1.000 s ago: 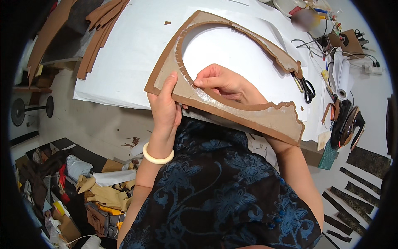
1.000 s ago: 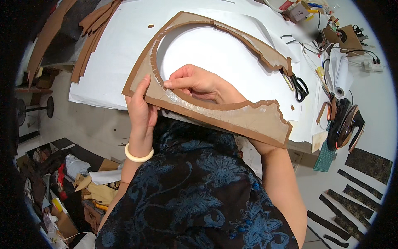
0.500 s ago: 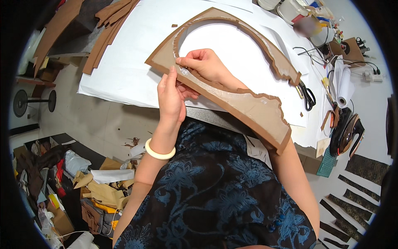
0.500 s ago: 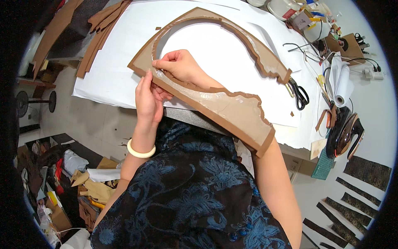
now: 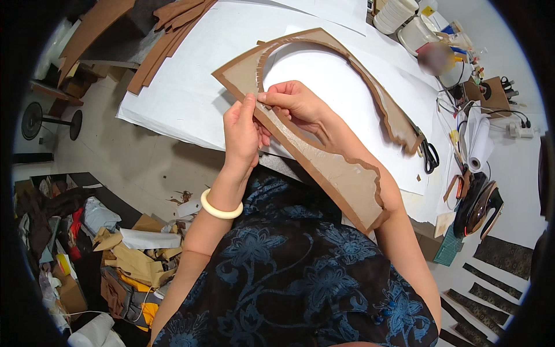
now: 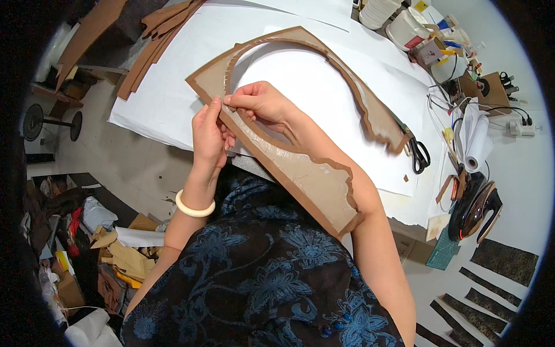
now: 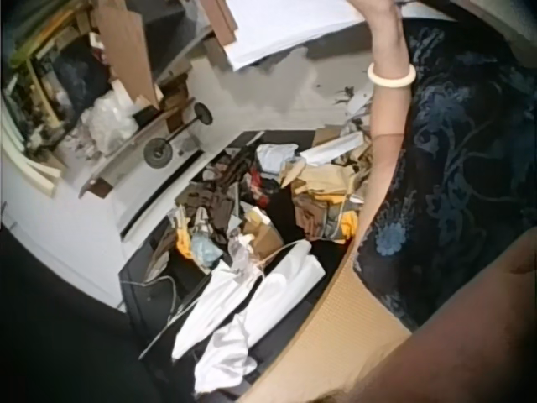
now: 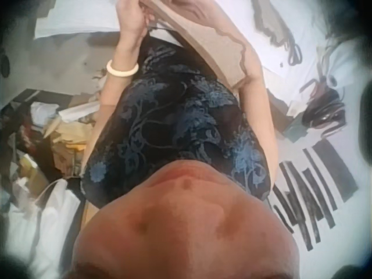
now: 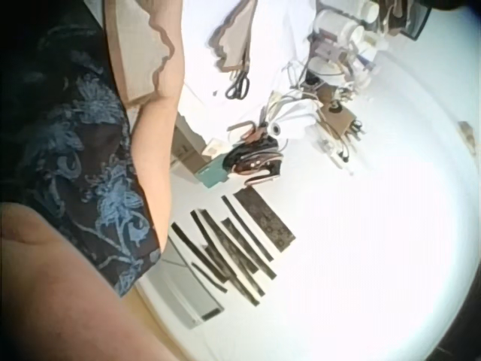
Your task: The person applies glue to the edges of a large, irregularly shaped cardboard piece using a brush. They then carefully align and press a smaller, matching cardboard piece onto the glued surface, smoothing it down to ensure adhesion.
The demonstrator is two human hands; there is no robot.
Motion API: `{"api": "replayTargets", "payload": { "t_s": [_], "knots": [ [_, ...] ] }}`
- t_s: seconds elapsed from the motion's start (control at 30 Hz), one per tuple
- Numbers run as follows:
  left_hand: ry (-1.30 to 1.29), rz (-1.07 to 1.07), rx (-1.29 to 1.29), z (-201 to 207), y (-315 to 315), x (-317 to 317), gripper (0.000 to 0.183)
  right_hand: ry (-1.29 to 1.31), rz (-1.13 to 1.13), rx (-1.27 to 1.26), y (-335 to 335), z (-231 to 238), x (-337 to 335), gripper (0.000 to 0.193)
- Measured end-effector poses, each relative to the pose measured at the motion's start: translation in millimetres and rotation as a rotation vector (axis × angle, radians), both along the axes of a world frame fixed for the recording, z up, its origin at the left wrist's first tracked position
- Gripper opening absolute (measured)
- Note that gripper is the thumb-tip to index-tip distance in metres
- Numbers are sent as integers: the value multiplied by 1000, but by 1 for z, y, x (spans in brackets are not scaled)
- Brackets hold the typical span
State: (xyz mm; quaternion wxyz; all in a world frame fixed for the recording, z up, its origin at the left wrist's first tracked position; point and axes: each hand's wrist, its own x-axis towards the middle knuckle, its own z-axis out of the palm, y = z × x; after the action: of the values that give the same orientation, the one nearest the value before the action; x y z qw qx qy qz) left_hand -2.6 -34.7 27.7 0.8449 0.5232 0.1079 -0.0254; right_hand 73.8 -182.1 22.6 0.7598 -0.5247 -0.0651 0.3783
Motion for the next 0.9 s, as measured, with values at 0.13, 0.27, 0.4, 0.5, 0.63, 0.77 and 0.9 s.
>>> {"api": "replayTargets", "payload": {
  "t_s": [0.13, 0.27, 0.4, 0.5, 0.63, 0.77, 0.9],
  "knots": [
    [16, 1, -51, -3, 4, 3, 37, 73, -51, 43, 4, 8, -9, 19],
    [25, 4, -30, 4, 4, 2, 37, 190, -75, 103, 3, 10, -12, 21],
    [-27, 103, -3, -7, -4, 3, 37, 112, -9, 52, -1, 5, -9, 21],
    [-123, 226, 36, -9, -18, 6, 37, 73, 10, 16, 2, 4, -9, 20],
    [-173, 222, 73, -18, -16, 17, 40, 134, -92, 13, 5, 13, -15, 20],
    [-178, 295, 78, -11, -21, 19, 41, 176, -14, 150, -7, 5, -13, 21],
    [-193, 330, 165, -17, -24, 23, 41, 63, 37, 28, -8, 1, -2, 18]
  ]
}}
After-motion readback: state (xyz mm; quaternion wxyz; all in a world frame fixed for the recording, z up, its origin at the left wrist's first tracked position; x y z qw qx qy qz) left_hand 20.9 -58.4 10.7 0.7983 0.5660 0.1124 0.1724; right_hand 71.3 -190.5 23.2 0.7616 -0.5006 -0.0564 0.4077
